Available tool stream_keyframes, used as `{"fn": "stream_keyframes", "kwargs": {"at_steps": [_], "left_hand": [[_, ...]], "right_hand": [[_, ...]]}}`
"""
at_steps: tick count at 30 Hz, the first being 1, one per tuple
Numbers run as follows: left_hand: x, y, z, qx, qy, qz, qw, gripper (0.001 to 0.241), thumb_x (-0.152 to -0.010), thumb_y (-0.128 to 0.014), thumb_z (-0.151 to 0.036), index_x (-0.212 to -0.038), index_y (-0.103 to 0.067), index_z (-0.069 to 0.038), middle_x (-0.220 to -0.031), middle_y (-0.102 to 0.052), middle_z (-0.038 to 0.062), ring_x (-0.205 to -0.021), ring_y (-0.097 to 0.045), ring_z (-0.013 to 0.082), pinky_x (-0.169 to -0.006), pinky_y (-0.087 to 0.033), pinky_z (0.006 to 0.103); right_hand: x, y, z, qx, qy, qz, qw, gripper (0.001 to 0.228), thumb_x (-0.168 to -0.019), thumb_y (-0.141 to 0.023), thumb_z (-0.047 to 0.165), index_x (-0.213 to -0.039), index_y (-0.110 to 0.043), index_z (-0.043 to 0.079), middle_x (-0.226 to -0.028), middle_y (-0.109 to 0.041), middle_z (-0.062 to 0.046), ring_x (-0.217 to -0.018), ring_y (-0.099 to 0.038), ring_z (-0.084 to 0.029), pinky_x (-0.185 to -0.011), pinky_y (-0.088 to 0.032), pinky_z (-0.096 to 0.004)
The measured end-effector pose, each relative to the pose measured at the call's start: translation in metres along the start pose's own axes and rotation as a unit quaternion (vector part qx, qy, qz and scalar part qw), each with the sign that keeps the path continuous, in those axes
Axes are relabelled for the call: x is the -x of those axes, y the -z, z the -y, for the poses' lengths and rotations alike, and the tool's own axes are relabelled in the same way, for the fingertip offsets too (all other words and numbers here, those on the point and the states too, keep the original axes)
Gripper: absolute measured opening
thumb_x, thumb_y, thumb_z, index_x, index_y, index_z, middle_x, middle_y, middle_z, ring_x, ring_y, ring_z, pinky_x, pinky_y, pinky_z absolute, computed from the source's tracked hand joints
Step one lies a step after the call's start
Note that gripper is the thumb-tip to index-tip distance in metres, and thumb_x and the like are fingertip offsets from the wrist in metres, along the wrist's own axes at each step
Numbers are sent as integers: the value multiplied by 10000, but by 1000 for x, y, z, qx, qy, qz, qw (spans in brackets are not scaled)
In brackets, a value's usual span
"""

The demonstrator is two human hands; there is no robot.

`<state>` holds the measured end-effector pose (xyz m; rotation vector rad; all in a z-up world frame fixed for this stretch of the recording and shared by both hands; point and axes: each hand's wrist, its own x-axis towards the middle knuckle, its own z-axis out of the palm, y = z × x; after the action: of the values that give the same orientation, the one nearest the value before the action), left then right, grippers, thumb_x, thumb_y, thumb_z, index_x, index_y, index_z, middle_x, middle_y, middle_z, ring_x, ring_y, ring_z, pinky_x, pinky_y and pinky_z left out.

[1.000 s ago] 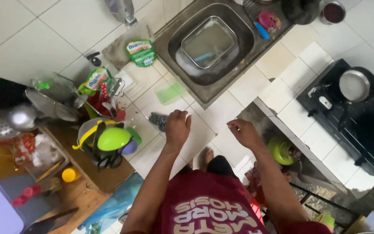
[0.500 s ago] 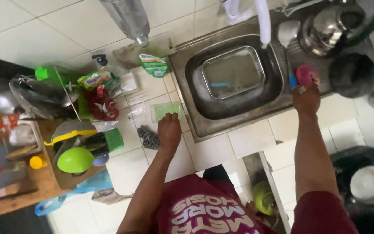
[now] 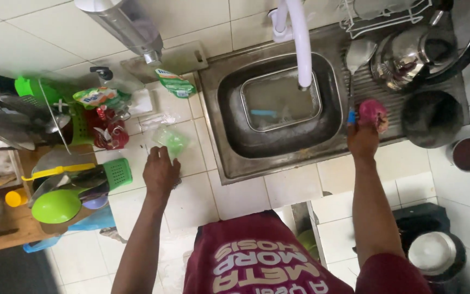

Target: The person trims the uneven edges of a stack of crepes by hand and then washes a metal strainer and a pan in a kitchen sink.

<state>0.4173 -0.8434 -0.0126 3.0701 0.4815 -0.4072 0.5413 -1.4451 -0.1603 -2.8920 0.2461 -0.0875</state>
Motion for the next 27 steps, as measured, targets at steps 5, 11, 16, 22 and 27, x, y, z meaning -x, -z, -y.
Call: {"fn": "stream_keyframes", "kwargs": {"at_steps": [5, 11, 16, 22, 27], "left_hand": [[-5, 5, -17, -12, 24, -23, 999, 569, -845, -763, -343, -1318, -568, -94, -1311, -494, 130, -1095, -636, 311, -886, -548, 414], [-27, -29, -136, 438, -40, 31, 898, 348, -904, -733, -296, -1184, -659, -103, -1078, -648, 129, -1000, -689, 332, -833, -558, 435], [-21, -41, -265, 705, 101, 350, 608, 225, -883, -735, -246, -996, -731, -52, -802, -727, 127, -672, -748, 211, -627, -641, 321], [-17, -80, -298, 645, 36, 330, 688, 314, -792, -860, -335, -662, -707, -94, -516, -594, 100, -440, -578, 153, -362, -471, 289], [-24, -93, -272, 691, 106, 345, 626, 334, -807, -860, -284, -663, -665, -55, -533, -540, 56, -470, -594, 132, -469, -496, 230]], "right_hand": [[5, -11, -11, -60, -30, 51, 996, 264, -1015, -685, 336, -953, -730, 83, -840, -705, -169, -895, -725, -419, -850, -562, -550], [59, 48, 64, -463, -200, 147, 851, 199, -1029, -693, 245, -1006, -708, 48, -746, -585, -46, -616, -599, -138, -539, -537, -258], [102, 111, 154, -514, -245, 191, 800, 278, -985, -747, 232, -1046, -709, -37, -759, -566, -82, -564, -570, -158, -498, -534, -285], [98, 103, 186, -429, -175, 235, 855, 348, -907, -800, 291, -1114, -736, 19, -775, -696, -124, -531, -685, -182, -514, -554, -349], [-19, 132, 199, -335, 71, 68, 937, 261, -1072, -577, 294, -1282, -652, 159, -1068, -699, -194, -1026, -689, -438, -886, -522, -559]]}}
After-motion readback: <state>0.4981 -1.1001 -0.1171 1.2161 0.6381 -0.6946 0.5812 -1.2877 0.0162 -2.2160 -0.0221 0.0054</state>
